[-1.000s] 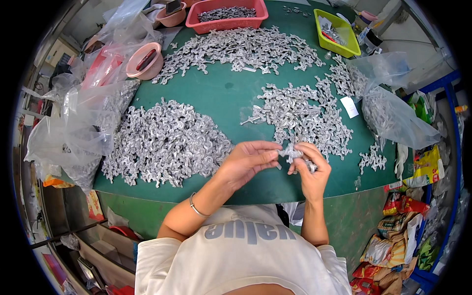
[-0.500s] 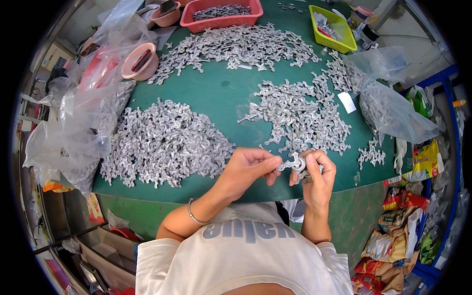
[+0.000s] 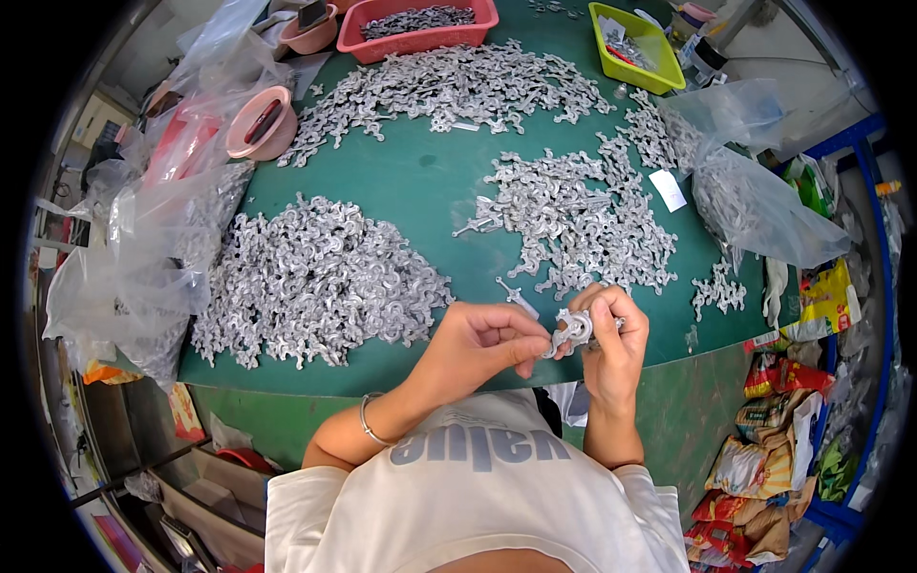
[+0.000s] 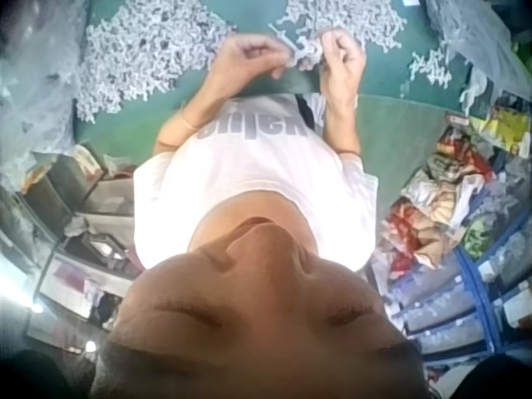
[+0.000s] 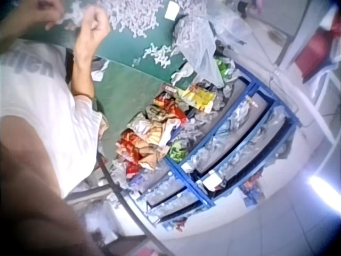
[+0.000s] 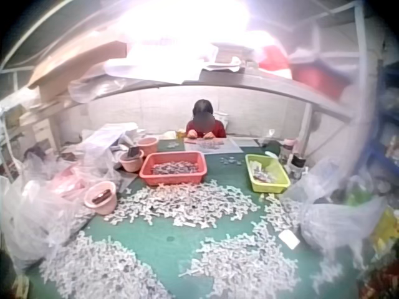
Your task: The person sits at a green workbench and assembles small, white, plastic components by hand. They pick up individual pieces from a large pile, fit them together, and place the finished assemblies into a pink basket. The workspace is cluttered with plastic bags and other supplies.
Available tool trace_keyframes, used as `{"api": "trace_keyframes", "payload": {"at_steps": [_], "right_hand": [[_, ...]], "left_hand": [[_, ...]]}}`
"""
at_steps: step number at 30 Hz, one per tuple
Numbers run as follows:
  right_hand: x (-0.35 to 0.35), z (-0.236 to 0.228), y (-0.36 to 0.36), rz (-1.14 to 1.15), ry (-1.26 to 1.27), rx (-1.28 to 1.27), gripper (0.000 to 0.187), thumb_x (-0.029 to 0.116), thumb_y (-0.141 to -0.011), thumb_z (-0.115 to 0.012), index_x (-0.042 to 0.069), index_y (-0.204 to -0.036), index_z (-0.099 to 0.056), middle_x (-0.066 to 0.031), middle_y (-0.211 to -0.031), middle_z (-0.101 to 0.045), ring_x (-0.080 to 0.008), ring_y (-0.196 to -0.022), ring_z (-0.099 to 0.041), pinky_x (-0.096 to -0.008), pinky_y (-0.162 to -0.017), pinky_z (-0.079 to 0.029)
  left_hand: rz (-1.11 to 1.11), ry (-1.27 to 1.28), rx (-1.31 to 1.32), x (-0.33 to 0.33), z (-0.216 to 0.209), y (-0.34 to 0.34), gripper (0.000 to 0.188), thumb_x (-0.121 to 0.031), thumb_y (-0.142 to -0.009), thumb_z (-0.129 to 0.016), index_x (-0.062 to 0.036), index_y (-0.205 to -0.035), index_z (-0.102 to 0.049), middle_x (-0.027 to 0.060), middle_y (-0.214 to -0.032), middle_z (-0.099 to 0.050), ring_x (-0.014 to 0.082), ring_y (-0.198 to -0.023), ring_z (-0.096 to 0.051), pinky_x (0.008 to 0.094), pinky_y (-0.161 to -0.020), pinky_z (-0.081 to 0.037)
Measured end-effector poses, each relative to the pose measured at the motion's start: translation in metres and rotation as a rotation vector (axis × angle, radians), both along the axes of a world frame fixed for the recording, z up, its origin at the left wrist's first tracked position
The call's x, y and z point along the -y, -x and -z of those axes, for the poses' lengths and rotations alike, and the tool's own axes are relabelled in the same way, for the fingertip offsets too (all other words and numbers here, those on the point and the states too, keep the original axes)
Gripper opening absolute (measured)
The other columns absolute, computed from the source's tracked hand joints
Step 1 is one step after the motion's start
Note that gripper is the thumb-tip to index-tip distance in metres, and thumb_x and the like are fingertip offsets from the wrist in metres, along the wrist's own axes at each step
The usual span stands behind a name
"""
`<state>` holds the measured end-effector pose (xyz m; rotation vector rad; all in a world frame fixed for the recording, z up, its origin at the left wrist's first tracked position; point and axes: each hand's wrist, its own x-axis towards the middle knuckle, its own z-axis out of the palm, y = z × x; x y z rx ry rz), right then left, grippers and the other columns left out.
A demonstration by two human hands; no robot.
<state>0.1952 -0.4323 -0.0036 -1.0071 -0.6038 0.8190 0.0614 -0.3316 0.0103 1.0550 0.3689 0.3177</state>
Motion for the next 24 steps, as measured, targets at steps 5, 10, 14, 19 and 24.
{"api": "trace_keyframes", "payload": {"at_steps": [5, 10, 14, 19, 24], "right_hand": [[0.0, -0.001, -0.004, -0.073, -0.031, 0.074, 0.02, 0.01, -0.087, -0.047, -0.003, -0.071, -0.049, -0.0114, -0.071, -0.052, -0.0126, -0.052, -0.051, -0.0228, -0.045, -0.043], [-0.001, -0.001, -0.004, -0.097, -0.056, 0.055, 0.02, 0.009, -0.087, -0.047, -0.003, -0.071, -0.049, -0.0114, -0.071, -0.052, -0.0126, -0.052, -0.051, -0.0224, -0.045, -0.042], [-0.001, -0.001, -0.004, -0.099, -0.053, 0.053, 0.02, 0.009, -0.087, -0.047, -0.003, -0.071, -0.049, -0.0114, -0.071, -0.052, -0.0124, -0.052, -0.05, -0.0224, -0.045, -0.042], [-0.002, -0.009, 0.0, -0.066, 0.035, 0.037, 0.025, 0.014, -0.087, -0.047, 0.0, -0.067, -0.046, -0.0095, -0.062, -0.048, -0.0144, -0.052, -0.047, -0.0247, -0.048, -0.037], [-0.002, -0.011, 0.003, -0.035, 0.072, 0.016, 0.026, 0.016, -0.086, -0.046, 0.002, -0.064, -0.044, -0.009, -0.058, -0.045, -0.0157, -0.051, -0.044, -0.0267, -0.049, -0.034]], "left_hand": [[0.043, -0.113, -0.016, 0.003, -0.009, 0.003, 0.008, 0.003, -0.076, -0.06, 0.0068, -0.083, -0.061, 0.0079, -0.081, -0.057, 0.0099, -0.064, -0.056, 0.0203, -0.055, -0.046], [0.042, -0.11, -0.007, 0.004, -0.01, 0.003, 0.008, 0.004, -0.075, -0.061, 0.0072, -0.083, -0.061, 0.0084, -0.082, -0.057, 0.0104, -0.065, -0.056, 0.0201, -0.055, -0.046], [0.042, -0.101, 0.002, 0.004, -0.009, 0.003, 0.009, 0.003, -0.075, -0.061, 0.0072, -0.083, -0.061, 0.0085, -0.083, -0.056, 0.0107, -0.064, -0.056, 0.0203, -0.056, -0.047], [0.072, -0.004, -0.021, 0.004, -0.007, 0.003, 0.008, 0.002, -0.076, -0.061, 0.0061, -0.083, -0.061, 0.0075, -0.08, -0.057, 0.0096, -0.063, -0.056, 0.0197, -0.056, -0.045], [0.086, 0.043, -0.02, 0.005, -0.006, 0.002, 0.007, 0.001, -0.076, -0.062, 0.005, -0.081, -0.061, 0.006, -0.077, -0.057, 0.0081, -0.062, -0.055, 0.0189, -0.054, -0.043]]}}
